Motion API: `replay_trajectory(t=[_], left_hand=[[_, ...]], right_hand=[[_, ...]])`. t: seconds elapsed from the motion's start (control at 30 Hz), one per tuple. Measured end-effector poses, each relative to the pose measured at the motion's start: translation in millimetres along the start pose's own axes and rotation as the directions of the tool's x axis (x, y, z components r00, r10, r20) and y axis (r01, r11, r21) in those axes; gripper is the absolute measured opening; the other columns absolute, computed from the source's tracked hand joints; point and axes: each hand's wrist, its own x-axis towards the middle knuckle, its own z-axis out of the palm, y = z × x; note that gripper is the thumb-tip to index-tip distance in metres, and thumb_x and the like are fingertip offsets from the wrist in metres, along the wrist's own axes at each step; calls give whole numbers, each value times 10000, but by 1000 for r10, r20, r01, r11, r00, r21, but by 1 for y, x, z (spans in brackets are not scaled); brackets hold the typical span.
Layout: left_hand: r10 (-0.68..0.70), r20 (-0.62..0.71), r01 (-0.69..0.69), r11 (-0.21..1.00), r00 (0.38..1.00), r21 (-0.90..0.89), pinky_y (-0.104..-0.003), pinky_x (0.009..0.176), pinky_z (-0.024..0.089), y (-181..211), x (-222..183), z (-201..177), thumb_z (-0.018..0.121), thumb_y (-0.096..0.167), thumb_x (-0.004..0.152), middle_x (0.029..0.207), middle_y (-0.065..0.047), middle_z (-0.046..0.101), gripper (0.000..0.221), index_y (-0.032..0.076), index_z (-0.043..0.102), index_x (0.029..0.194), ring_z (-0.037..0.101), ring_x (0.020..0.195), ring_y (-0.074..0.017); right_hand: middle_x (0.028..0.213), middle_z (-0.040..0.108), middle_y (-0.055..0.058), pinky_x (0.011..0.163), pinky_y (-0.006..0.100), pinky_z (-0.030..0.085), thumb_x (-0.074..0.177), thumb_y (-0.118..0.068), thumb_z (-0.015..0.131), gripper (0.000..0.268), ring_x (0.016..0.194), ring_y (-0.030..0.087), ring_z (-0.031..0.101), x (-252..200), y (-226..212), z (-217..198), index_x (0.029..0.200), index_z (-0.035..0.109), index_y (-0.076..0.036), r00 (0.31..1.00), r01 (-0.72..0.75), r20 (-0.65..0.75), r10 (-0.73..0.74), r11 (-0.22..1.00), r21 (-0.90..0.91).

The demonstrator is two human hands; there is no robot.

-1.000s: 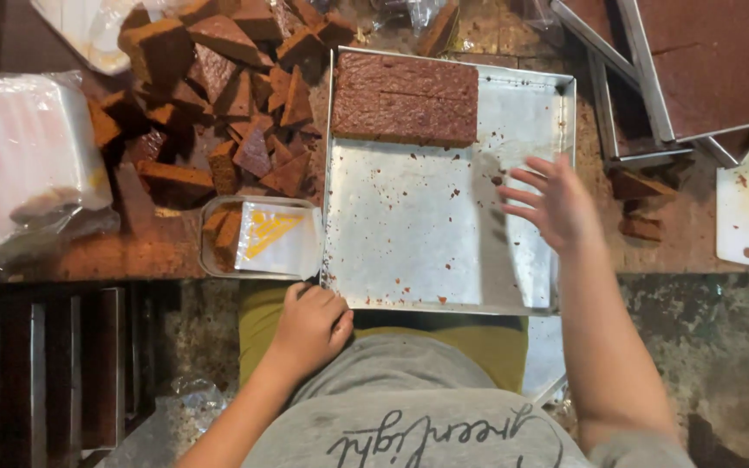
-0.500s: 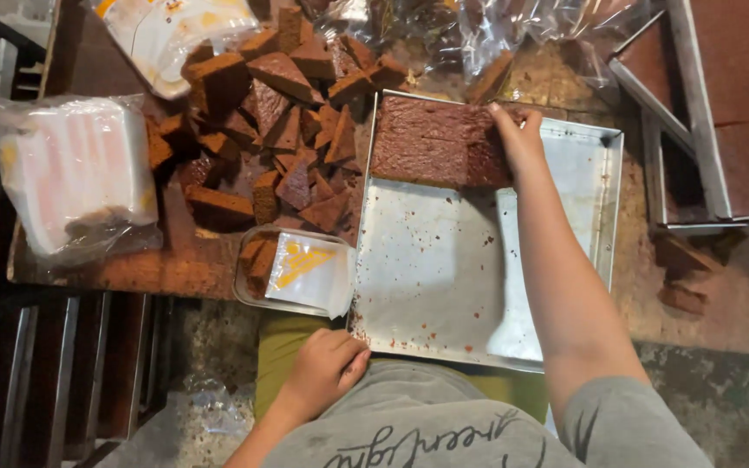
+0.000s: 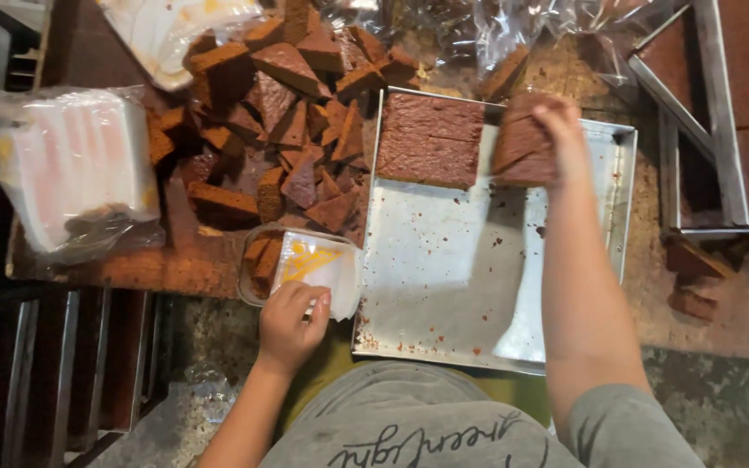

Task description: Transferring cut cake pieces from a baking tray to a container and a pile on the workbench.

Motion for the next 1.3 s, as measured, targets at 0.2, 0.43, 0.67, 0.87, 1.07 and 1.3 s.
replay_trajectory(t=[0.2,0.43,0.67,0.87,1.07,1.3], left_hand=[[-107,128,74,968,986,240,-411,624,447,-9,-1,14,598,204,874,791,-6,640,101,197,689,832,633,739,-260],[3,110,-40,942,994,334,-435,566,401,-8,0,18,588,252,868,691,-46,563,131,188,632,762,593,657,-288],[45,86,-68,953,995,294,-429,545,386,-6,5,14,580,239,886,678,-44,540,163,174,604,738,570,633,-284],[113,25,-114,933,993,342,-285,593,474,-37,-13,37,515,418,961,688,45,508,234,288,650,821,618,659,-159],[152,-8,-139,919,988,368,-286,590,479,-31,-9,33,507,415,977,694,38,499,240,288,643,825,606,649,-161],[153,-20,-138,932,988,334,-293,587,490,-27,-8,32,523,386,965,679,23,498,230,263,640,809,612,637,-175]], right_hand=[[1068,697,35,751,323,651,805,-380,740,491,902,186,740,-7,-121,54,1211,556,-172,927,-333,-62,370,887,319],[1012,690,100,724,385,665,804,-422,635,618,831,266,727,-17,-184,215,1299,551,-62,919,-390,229,321,825,409],[916,739,-28,844,287,500,846,-441,740,254,894,132,671,89,-18,159,910,760,-195,941,293,-109,-320,934,-204],[937,748,79,948,430,508,930,-587,687,443,1048,301,691,24,48,79,940,712,-144,940,-150,-341,15,915,-373],[1423,533,353,1208,530,303,907,-780,485,995,1412,447,447,-22,-57,113,1343,594,108,955,-294,-81,284,894,-339],[1276,673,150,1086,476,468,952,-595,702,515,1255,363,614,-27,-18,128,1257,469,-251,984,-142,-155,88,915,-378]])
